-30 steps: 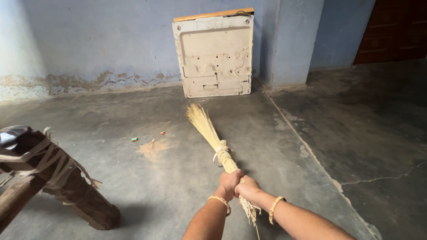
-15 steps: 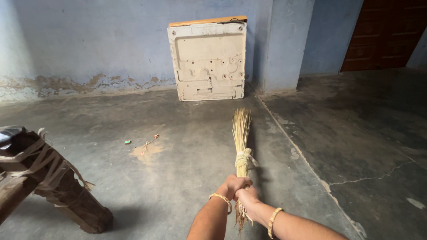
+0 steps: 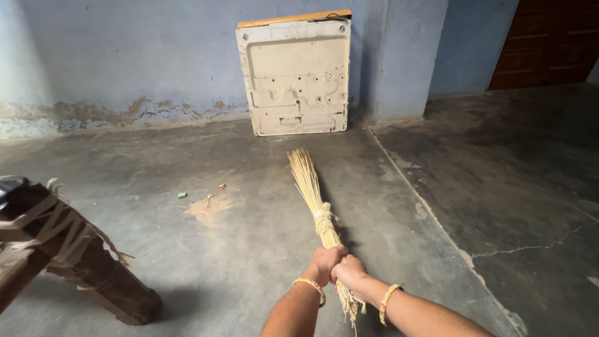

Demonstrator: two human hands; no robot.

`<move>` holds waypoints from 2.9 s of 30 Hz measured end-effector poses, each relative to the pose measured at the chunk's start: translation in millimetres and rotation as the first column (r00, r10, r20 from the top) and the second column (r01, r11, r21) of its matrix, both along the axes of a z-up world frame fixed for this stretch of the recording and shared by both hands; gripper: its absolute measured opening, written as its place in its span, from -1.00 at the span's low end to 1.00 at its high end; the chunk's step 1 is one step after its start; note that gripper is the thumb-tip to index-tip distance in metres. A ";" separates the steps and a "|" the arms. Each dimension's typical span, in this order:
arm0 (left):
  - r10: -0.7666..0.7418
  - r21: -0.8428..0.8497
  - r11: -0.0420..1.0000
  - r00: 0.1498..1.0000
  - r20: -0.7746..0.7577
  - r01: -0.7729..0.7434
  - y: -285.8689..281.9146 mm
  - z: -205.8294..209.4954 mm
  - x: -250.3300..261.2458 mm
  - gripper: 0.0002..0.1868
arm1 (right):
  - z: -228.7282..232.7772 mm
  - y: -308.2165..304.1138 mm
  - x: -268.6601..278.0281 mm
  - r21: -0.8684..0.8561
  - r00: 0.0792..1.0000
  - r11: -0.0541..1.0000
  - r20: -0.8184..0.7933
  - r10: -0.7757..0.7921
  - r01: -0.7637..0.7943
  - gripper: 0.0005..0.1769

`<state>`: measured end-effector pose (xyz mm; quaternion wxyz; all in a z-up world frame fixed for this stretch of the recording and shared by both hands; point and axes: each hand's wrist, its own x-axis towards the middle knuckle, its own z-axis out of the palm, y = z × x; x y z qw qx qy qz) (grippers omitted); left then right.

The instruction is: The person sweeps a concrete floor with a traditional straw broom, gathering dust and debris near a wooden cot and a white appliance. After sweeping, the person picks up a grey cloth and wipes a section of the blue-painted wall.

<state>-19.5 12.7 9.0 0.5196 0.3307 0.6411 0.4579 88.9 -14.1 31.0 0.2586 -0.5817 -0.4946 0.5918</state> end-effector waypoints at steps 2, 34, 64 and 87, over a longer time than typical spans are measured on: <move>-0.013 0.063 0.998 0.999 0.034 0.011 2.7 1.6 0.9 -0.59 | 4.1 0.5 0.9 0.068 1.000 0.997 0.011 -0.020 0.019 -0.50; -0.356 0.150 0.934 0.813 0.460 0.324 168.9 -43.2 65.6 -0.77 | -48.8 156.8 45.9 0.370 0.870 0.857 0.201 -0.451 0.359 -0.50; -0.327 0.048 0.933 0.781 0.533 0.358 211.1 -54.2 84.7 -0.69 | -41.9 202.7 69.0 0.155 0.926 0.921 0.073 -0.371 0.357 -0.59; -0.254 0.174 0.962 0.917 0.308 0.208 170.4 -38.4 85.7 -0.74 | -54.1 174.4 66.4 0.240 0.931 0.901 -0.033 -0.363 0.360 -0.62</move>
